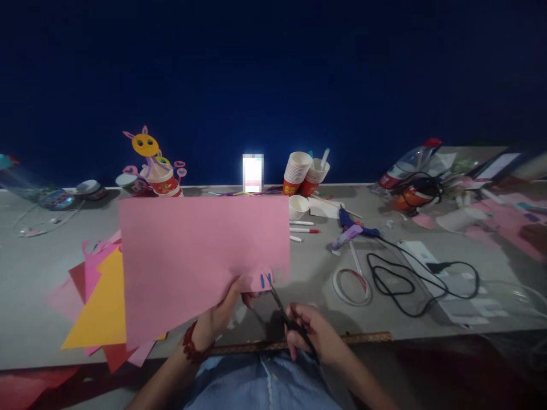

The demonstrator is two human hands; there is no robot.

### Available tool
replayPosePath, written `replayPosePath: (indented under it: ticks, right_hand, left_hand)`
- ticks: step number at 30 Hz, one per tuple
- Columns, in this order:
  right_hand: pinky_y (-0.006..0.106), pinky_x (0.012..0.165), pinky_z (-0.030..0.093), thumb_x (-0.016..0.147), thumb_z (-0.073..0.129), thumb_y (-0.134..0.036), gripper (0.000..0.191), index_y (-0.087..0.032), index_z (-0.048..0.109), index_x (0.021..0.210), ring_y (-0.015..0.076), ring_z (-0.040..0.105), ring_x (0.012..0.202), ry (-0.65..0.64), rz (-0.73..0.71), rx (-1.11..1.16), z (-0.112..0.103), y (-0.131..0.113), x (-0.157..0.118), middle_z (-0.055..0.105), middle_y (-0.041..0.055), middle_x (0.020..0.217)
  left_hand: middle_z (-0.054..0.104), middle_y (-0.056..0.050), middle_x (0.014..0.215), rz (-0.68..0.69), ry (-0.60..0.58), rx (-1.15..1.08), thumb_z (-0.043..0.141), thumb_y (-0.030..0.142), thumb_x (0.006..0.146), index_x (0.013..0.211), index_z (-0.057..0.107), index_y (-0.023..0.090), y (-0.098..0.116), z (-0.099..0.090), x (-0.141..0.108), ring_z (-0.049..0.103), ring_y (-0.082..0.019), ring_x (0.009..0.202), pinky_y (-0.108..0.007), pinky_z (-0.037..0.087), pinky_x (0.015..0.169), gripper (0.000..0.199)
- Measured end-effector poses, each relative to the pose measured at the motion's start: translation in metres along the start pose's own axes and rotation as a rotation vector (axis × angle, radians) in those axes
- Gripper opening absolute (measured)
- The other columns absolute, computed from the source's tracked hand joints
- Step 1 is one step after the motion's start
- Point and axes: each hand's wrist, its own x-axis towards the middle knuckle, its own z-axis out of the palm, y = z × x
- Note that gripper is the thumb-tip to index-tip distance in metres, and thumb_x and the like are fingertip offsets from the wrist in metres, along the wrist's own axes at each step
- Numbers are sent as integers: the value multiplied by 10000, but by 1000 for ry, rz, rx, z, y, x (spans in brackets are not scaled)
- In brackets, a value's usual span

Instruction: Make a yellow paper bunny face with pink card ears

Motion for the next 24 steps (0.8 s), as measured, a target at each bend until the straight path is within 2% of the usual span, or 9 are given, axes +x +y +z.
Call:
replayPosePath:
  ticks: [10, 19, 24]
  right_hand:
    - [208, 452, 318, 687, 677, -658, 548, -239, 325, 682, 81, 489, 396, -16, -42, -32, 0, 5, 4, 454, -104, 481]
    - [199, 436, 324, 697, 707, -596, 512, -234, 346, 685, 78, 494, 387, -15, -45, -37, -2, 8, 6, 482, -101, 480]
    - [198, 440, 318, 706, 693, -609, 508, -233, 353, 688, 80, 494, 390, -15, -49, -39, -2, 7, 6, 462, -106, 471]
  left_hand:
    - [690, 17, 577, 30, -16, 26, 377, 447, 961, 530, 623, 254, 3, 0, -2, 676, -179, 672, -360, 468, 1001, 532]
    - [670, 14, 554, 36, -26, -13, 375, 425, 975, 572, 633, 239, -2, 2, -2, 676, -161, 644, -321, 507, 926, 513]
    - [673, 10, 552, 43, -35, -24, 366, 429, 975, 582, 636, 234, -4, 3, -2, 673, -174, 625, -347, 527, 908, 515]
